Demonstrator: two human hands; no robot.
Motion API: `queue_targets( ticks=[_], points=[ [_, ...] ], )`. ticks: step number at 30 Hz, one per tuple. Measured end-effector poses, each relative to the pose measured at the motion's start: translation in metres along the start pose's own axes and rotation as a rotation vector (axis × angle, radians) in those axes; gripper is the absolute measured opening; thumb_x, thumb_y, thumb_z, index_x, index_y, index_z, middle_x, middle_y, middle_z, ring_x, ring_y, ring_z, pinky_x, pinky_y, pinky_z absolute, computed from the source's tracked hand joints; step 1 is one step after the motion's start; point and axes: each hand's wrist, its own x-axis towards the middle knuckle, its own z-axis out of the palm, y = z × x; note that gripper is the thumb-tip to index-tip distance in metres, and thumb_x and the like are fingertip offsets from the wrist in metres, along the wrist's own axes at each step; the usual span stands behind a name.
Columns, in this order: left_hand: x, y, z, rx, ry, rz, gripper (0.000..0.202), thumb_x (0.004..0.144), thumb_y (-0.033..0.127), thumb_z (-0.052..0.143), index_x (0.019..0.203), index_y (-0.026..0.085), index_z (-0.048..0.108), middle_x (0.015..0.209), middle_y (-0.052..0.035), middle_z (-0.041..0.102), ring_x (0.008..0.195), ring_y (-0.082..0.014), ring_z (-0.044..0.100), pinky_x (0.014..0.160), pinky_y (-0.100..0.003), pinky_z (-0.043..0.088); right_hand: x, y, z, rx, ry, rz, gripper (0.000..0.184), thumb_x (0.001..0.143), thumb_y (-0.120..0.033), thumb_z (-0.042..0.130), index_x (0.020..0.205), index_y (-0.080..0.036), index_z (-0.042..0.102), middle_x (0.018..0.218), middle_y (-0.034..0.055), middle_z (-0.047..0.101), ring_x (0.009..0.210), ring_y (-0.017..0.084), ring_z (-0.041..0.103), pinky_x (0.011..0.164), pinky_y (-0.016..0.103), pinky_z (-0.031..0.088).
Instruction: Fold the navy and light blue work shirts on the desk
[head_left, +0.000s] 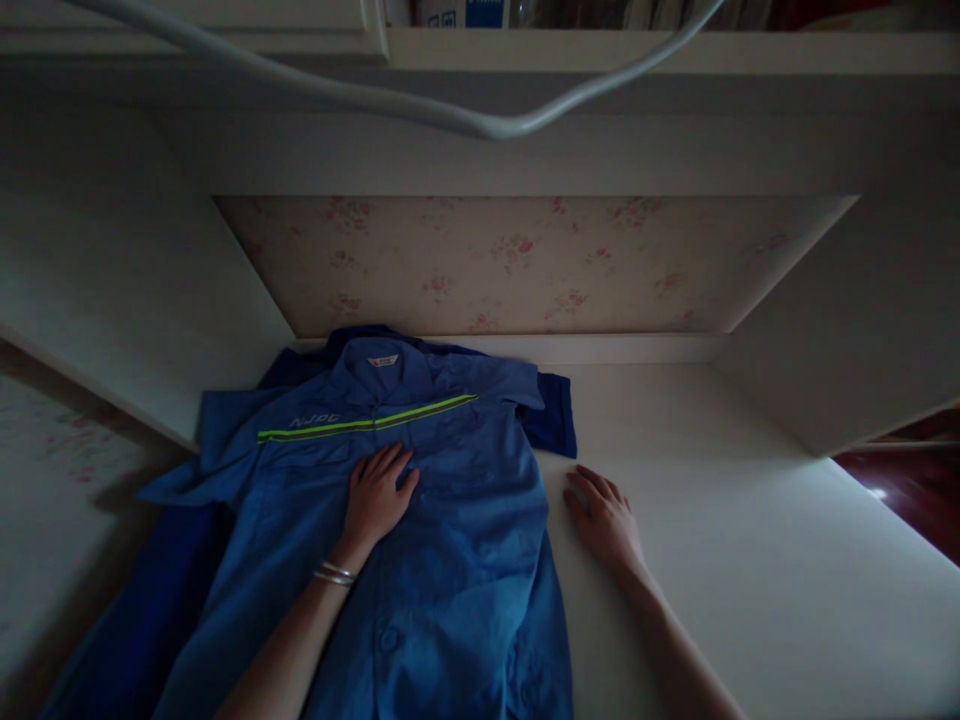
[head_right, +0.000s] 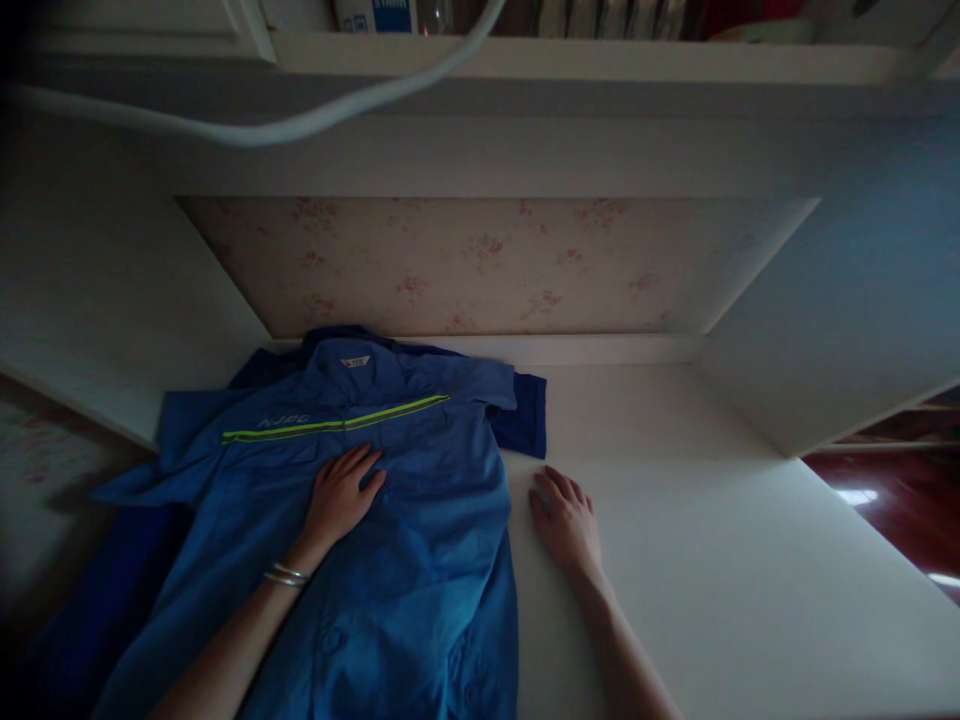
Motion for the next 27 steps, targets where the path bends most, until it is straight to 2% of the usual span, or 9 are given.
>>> queue_targets(
  ticks=[6,21,27],
  points=[
    [0.0002,0.0010,-0.0015,-0.006,0.002,0.009,0.045,0.098,0.046,0.038,0.130,0.026,0.063,0.145,-0.0053,0.057,0.134,-0.0262,0.049,0.113,-0.052,0.033,-0.0003,0.0008,0.0017,0.008,0.011,-0.009,0.037,0.098,-0.037,0.043,0.124,-0.024,0.066,0.137,0.0055,0.061,0.124,0.027,0.053,0.101,0.046,0.043],
    [0.0003,-0.0018,0.0014,-0.040,0.009,-0.002,0.043,0.097,0.044,0.043,0.130,0.026,0.063,0.145,-0.0055,0.057,0.135,-0.0253,0.048,0.115,-0.050,0.031,-0.0002,-0.0006,0.0002,0.004,0.018,-0.008,0.038,0.098,-0.038,0.044,0.125,-0.023,0.066,0.137,0.0066,0.061,0.125,0.028,0.052,0.099,0.047,0.044],
    [-0.0019,0.0028,-0.0052,-0.082,-0.011,-0.014,0.043,0.097,0.044,0.043,0.130,0.026,0.063,0.145,-0.0061,0.056,0.135,-0.0264,0.048,0.116,-0.052,0.029,0.0005,-0.0027,-0.0014,0.005,0.018,0.000,0.037,0.097,-0.036,0.045,0.123,-0.023,0.067,0.136,0.0071,0.062,0.124,0.029,0.053,0.099,0.047,0.044]
  ],
)
